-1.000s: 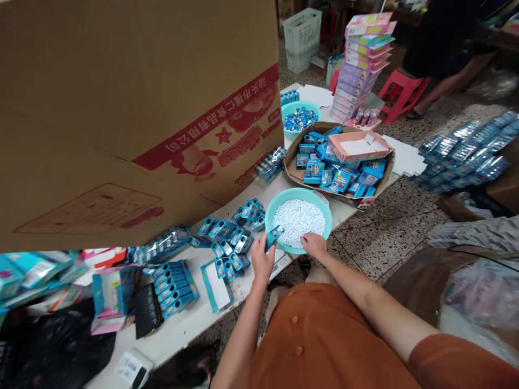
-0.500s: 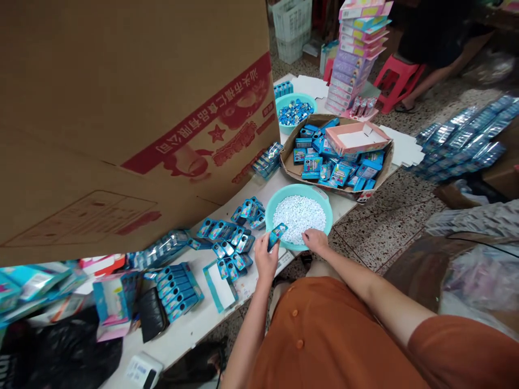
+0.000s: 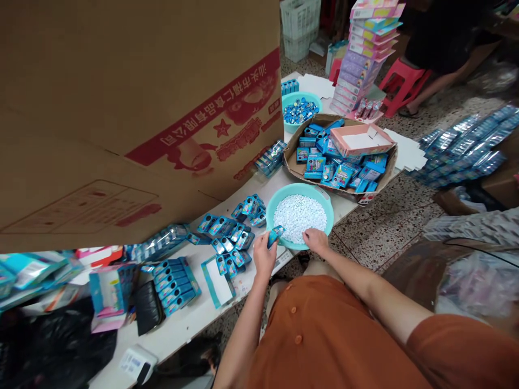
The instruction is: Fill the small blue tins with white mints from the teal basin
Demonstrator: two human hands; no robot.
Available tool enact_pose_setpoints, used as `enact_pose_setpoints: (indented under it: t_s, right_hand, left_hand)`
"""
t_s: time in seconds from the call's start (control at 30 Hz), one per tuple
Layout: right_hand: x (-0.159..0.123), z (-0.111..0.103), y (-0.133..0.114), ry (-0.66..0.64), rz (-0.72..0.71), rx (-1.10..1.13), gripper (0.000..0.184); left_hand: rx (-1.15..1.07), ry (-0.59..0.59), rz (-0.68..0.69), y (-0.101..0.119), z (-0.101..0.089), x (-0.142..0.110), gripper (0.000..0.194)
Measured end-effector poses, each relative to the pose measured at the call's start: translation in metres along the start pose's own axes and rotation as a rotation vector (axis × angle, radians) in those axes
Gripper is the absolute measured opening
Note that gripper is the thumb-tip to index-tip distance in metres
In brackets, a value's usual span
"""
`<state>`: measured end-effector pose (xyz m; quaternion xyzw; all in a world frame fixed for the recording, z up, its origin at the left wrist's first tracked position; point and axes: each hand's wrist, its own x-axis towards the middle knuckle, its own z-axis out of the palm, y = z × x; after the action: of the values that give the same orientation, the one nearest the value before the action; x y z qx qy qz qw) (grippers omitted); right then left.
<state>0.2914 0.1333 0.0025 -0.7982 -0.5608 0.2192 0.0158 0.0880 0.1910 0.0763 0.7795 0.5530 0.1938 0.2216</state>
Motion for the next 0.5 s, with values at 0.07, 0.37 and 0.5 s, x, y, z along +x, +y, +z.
enact_pose_setpoints:
  t_s: [0.07, 0.37, 0.5]
  right_hand:
    - [0.000, -0.001, 0.000, -0.003, -0.006, 0.001, 0.038]
    - [0.001, 0.000, 0.000, 0.003, -0.017, -0.019, 0.038]
    - [0.001, 0.000, 0.001, -0.003, -0.011, -0.024, 0.039]
  left_hand:
    - [0.002, 0.012, 0.005, 0.002, -0.001, -0.002, 0.035]
    - [-0.004, 0.009, -0.016, 0.004, 0.008, -0.004, 0.036]
    - [-0.035, 0.070, -0.037, 0.001, 0.014, -0.006, 0.039]
